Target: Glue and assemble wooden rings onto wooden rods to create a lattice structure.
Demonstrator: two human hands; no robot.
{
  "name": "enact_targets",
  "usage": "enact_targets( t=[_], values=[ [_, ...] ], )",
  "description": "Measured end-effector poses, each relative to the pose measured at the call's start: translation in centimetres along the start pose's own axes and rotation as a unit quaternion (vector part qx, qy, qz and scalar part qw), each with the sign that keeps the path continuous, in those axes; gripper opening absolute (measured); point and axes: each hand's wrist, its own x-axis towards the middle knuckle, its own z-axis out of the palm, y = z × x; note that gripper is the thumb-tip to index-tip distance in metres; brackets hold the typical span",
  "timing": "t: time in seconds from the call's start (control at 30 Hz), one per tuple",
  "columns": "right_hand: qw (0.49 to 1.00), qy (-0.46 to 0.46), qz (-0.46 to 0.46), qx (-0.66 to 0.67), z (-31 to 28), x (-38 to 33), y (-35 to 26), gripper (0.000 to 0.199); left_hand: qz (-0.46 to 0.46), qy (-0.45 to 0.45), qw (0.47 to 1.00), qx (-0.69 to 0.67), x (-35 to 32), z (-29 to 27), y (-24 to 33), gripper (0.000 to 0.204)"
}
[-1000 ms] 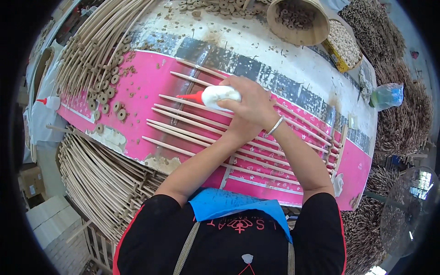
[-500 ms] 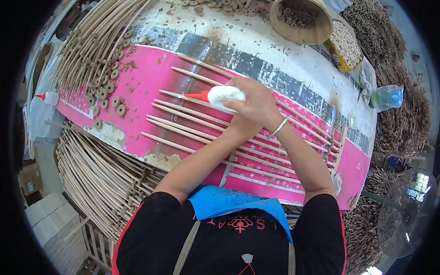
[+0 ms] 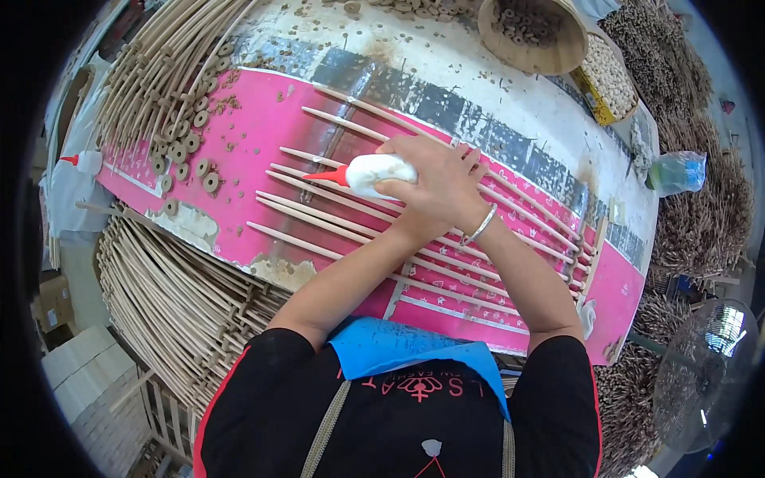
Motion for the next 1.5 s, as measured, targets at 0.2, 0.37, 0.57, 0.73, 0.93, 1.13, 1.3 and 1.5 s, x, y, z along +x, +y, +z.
enact_targets(
  t=[0.2, 0.37, 0.57, 0.73, 0.93, 1.13, 1.3, 1.5],
  values=[
    [0.999, 0.003, 0.001, -0.031, 0.3, -0.1, 0.3, 0.041, 0.014, 0.000, 1.000, 0.024, 0.5, 0.3, 0.2, 0.064],
    [1.000, 0.000, 0.015, -0.024, -0.9, -0.4, -0.3, 0.039, 0.026, 0.000, 0.999, 0.044, 1.0, 0.6, 0.4, 0.065],
    [1.000, 0.004, -0.012, 0.023, 0.2, -0.8, -0.4, 0.042, 0.039, -0.002, 0.997, 0.068, 0.7, 0.3, 0.1, 0.066],
    [1.000, -0.016, 0.014, 0.013, 0.7, -0.6, -0.7, 0.043, 0.046, 0.000, 0.995, 0.091, 0.7, 0.4, 0.3, 0.067],
    [0.999, -0.024, 0.018, 0.021, -0.2, -0.7, -0.6, 0.043, 0.056, -0.001, 0.992, 0.114, 0.8, 0.6, 0.5, 0.068],
    [0.999, -0.036, -0.008, 0.037, 0.2, -0.6, -1.1, 0.044, 0.064, -0.003, 0.988, 0.138, 0.5, 0.3, 0.2, 0.070],
    [0.996, -0.075, -0.015, 0.042, 0.8, -0.1, -1.5, 0.046, 0.070, -0.002, 0.986, 0.154, 0.1, 0.3, 0.1, 0.070],
    [0.998, -0.053, -0.024, 0.027, 1.5, 0.1, -1.5, 0.041, 0.055, -0.020, 0.989, 0.133, -0.2, 1.1, -0.5, 0.078]
  ],
)
